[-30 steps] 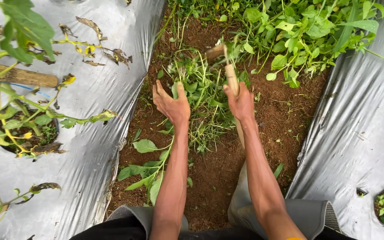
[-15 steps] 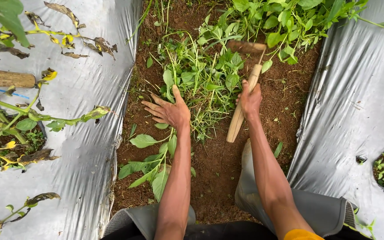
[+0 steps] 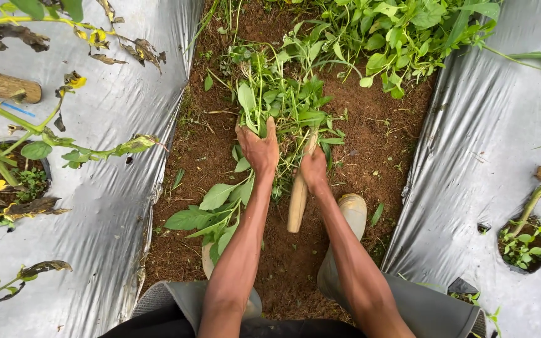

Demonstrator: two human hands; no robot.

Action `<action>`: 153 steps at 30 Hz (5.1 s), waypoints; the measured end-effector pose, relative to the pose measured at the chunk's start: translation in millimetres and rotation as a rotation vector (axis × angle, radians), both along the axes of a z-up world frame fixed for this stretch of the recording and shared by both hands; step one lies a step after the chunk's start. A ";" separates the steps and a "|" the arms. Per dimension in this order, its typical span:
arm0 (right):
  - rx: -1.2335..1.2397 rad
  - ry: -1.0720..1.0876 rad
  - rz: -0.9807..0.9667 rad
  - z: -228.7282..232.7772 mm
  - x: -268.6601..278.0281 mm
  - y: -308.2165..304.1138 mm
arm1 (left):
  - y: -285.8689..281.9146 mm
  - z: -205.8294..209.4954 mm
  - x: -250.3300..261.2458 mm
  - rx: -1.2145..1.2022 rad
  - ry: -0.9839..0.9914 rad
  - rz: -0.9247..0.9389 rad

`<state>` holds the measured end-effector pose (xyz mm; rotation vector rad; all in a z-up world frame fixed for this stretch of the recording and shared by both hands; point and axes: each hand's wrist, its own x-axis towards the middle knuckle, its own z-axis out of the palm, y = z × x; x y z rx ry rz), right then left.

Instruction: The person uses a hand hoe to loosen soil and remove weeds from a garden bed covered with plastic mulch. They gather the uprooted weeds by hand and discard them to the side.

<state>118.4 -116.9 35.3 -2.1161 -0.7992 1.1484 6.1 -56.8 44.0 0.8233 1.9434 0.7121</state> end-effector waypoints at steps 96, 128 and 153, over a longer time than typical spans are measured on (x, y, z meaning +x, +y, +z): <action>0.024 0.276 1.305 869.9 -118.6 -181.5 | -339.9 948.0 -86.9 0.466 -0.399 1.619; -0.158 0.526 2.094 856.9 -415.6 -430.5 | -614.6 906.9 -297.7 0.590 -0.187 2.406; -0.103 0.291 2.301 804.5 -581.1 -615.4 | -788.6 872.5 -444.7 0.547 -0.230 2.597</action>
